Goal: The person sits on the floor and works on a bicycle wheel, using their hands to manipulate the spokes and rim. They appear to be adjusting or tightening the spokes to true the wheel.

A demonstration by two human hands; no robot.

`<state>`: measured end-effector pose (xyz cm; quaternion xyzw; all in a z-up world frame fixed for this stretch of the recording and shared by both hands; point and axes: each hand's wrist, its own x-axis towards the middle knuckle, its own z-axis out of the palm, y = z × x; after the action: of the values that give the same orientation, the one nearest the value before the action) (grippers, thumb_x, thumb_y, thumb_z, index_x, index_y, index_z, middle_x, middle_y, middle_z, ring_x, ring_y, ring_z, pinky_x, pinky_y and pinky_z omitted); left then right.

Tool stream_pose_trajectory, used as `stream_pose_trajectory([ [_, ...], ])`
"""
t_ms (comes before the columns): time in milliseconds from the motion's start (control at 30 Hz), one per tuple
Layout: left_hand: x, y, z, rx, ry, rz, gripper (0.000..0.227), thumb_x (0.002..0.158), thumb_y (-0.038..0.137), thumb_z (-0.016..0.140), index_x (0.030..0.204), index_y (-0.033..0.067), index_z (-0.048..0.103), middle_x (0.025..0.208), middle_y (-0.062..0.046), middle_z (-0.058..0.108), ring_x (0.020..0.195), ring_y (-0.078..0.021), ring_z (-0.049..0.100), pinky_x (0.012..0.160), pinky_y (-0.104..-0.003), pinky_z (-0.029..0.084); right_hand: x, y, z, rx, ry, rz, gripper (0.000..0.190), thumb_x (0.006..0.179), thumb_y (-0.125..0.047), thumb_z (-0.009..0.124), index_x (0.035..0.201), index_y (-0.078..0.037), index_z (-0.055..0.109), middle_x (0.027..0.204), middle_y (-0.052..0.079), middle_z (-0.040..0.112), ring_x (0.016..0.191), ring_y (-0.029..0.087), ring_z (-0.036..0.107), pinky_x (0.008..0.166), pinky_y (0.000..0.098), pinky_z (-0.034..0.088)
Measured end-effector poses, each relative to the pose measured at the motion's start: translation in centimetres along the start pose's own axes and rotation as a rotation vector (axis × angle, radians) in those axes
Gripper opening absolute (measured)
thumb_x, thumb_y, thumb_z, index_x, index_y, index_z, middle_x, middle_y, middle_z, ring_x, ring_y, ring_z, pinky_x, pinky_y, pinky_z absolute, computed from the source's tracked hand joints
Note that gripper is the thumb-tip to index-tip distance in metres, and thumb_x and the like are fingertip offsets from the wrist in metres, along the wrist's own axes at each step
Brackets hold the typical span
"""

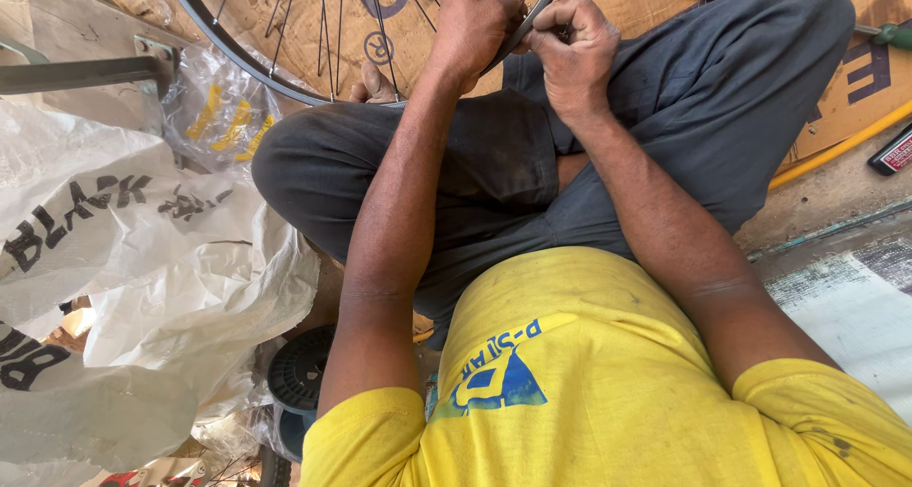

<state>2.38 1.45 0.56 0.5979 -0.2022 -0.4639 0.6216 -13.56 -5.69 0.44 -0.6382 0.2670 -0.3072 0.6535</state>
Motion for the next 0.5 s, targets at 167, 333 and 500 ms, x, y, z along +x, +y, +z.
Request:
stream_pose_trajectory([
  [167, -0.4, 0.8, 0.3, -0.040, -0.016, -0.024, 0.009, 0.101, 0.005, 0.062, 0.099, -0.0029, 0.058, 0.080, -0.012, 0.070, 0.063, -0.0182, 0.077, 0.053, -0.033, 0.070, 0.6, -0.1, -1.1, -0.082, -0.055, -0.070, 0.023, 0.099, 0.010, 0.081, 0.100, -0.004, 0.063, 0.099, 0.002, 0.064, 0.086, 0.007, 0.063, 0.077, 0.0227, 0.058],
  [333, -0.5, 1.4, 0.8, -0.012, 0.099, -0.008, 0.019, 0.094, 0.007, 0.069, 0.100, -0.0038, 0.055, 0.084, -0.012, 0.069, 0.063, -0.0218, 0.076, 0.050, -0.037, 0.068, 1.3, -0.5, -1.2, -0.092, 0.025, 0.022, 0.035, 0.092, 0.005, 0.092, 0.098, -0.005, 0.059, 0.087, 0.000, 0.060, 0.076, 0.004, 0.055, 0.066, 0.0199, 0.054],
  [500, -1.8, 2.6, 1.6, 0.932, 0.295, 0.447, 0.034, 0.085, 0.019, 0.081, 0.101, 0.0010, 0.057, 0.084, -0.018, 0.069, 0.078, -0.0348, 0.070, 0.068, -0.048, 0.054, 2.8, -1.6, -2.0, -0.107, -0.153, 0.115, 0.024, 0.095, 0.000, 0.087, 0.099, -0.004, 0.064, 0.094, 0.005, 0.073, 0.088, 0.010, 0.073, 0.079, 0.0249, 0.067],
])
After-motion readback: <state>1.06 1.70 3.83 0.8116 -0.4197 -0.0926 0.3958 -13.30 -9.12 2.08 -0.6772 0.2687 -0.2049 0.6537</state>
